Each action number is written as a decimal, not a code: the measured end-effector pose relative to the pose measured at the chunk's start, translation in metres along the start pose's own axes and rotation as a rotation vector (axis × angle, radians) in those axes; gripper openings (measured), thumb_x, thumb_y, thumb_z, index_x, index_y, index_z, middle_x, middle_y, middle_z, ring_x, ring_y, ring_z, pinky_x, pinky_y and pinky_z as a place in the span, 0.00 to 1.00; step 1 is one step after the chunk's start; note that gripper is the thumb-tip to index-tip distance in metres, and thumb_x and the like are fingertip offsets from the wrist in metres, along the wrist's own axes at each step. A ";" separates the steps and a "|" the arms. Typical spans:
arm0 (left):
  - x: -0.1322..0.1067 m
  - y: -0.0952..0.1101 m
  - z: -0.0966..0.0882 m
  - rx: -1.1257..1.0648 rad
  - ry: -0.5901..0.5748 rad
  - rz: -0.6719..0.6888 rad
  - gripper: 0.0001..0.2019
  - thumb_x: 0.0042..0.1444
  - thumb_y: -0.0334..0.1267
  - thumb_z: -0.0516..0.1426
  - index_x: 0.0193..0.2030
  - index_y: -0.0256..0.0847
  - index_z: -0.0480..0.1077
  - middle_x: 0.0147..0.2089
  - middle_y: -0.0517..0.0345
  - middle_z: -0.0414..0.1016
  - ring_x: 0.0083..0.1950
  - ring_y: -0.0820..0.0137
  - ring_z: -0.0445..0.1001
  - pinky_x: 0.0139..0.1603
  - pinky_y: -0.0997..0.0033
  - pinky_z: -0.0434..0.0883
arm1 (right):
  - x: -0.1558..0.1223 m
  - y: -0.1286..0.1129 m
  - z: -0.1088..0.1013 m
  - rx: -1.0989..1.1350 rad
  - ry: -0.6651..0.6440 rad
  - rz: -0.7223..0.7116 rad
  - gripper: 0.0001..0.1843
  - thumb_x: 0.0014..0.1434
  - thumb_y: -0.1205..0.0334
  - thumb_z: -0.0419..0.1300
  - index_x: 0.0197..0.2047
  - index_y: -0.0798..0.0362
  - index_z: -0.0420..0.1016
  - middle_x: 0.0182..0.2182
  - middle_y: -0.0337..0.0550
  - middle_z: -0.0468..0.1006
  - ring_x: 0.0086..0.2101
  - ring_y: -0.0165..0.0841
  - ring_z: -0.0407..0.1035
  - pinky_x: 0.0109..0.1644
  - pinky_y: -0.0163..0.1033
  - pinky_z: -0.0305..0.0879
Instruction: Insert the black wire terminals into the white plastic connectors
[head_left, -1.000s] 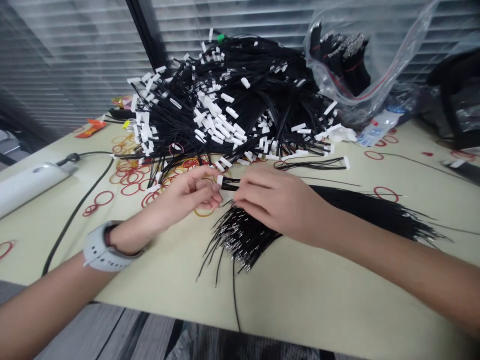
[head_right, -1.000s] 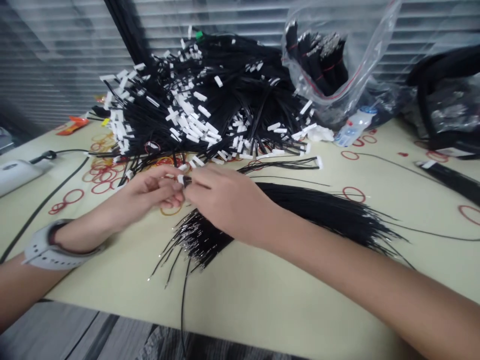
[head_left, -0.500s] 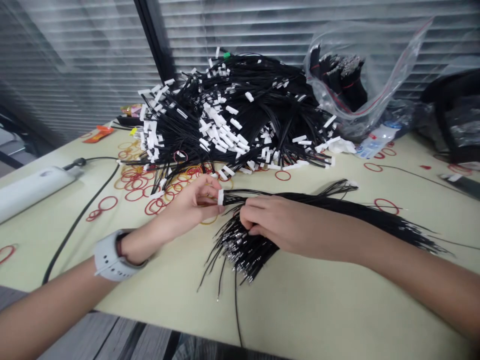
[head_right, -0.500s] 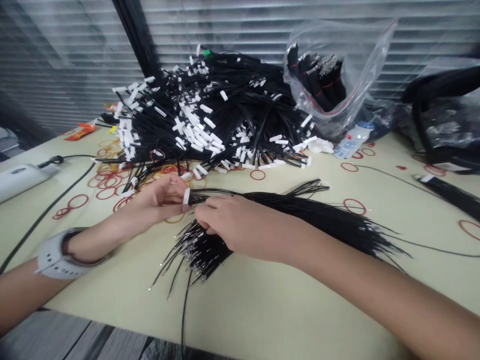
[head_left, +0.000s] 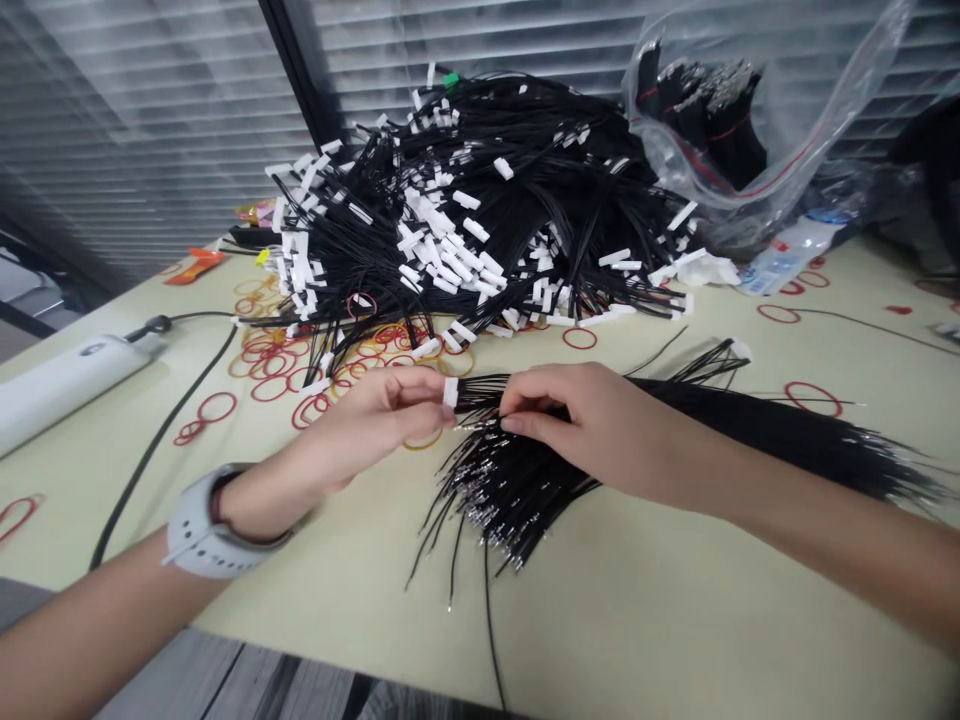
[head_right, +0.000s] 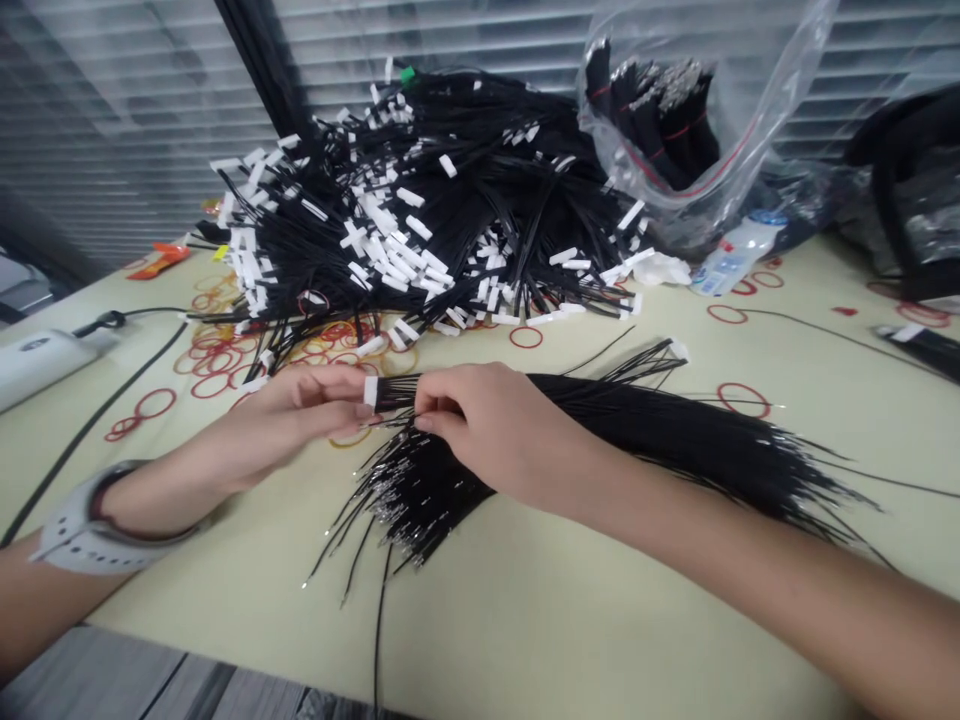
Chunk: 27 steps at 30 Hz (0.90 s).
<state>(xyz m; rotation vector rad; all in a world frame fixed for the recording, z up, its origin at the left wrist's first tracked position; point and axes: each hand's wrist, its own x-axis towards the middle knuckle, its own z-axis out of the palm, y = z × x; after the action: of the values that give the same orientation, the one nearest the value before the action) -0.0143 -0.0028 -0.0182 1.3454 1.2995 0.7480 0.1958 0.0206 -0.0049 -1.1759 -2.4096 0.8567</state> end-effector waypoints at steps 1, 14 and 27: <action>0.000 0.000 0.000 -0.016 -0.003 -0.016 0.05 0.48 0.31 0.59 0.34 0.39 0.72 0.30 0.62 0.73 0.30 0.77 0.67 0.27 0.78 0.58 | 0.000 0.000 0.000 -0.003 0.011 0.004 0.09 0.58 0.64 0.56 0.27 0.51 0.71 0.21 0.30 0.68 0.23 0.22 0.57 0.27 0.32 0.50; 0.001 0.001 0.000 -0.092 -0.029 -0.109 0.13 0.47 0.32 0.62 0.41 0.41 0.71 0.33 0.60 0.77 0.32 0.78 0.70 0.28 0.80 0.61 | -0.001 -0.001 -0.001 0.091 -0.047 0.104 0.10 0.55 0.60 0.56 0.27 0.53 0.74 0.20 0.33 0.72 0.21 0.23 0.61 0.24 0.33 0.53; 0.000 0.005 0.002 -0.065 -0.015 -0.077 0.10 0.48 0.30 0.62 0.38 0.41 0.72 0.32 0.64 0.76 0.32 0.79 0.70 0.32 0.82 0.64 | -0.001 0.005 0.008 0.186 0.051 0.093 0.07 0.56 0.62 0.58 0.27 0.53 0.72 0.22 0.33 0.72 0.24 0.23 0.63 0.28 0.31 0.56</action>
<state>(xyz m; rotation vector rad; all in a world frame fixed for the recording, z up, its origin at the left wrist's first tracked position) -0.0109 -0.0025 -0.0141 1.2405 1.2970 0.7200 0.1953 0.0190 -0.0138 -1.2295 -2.1954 1.0418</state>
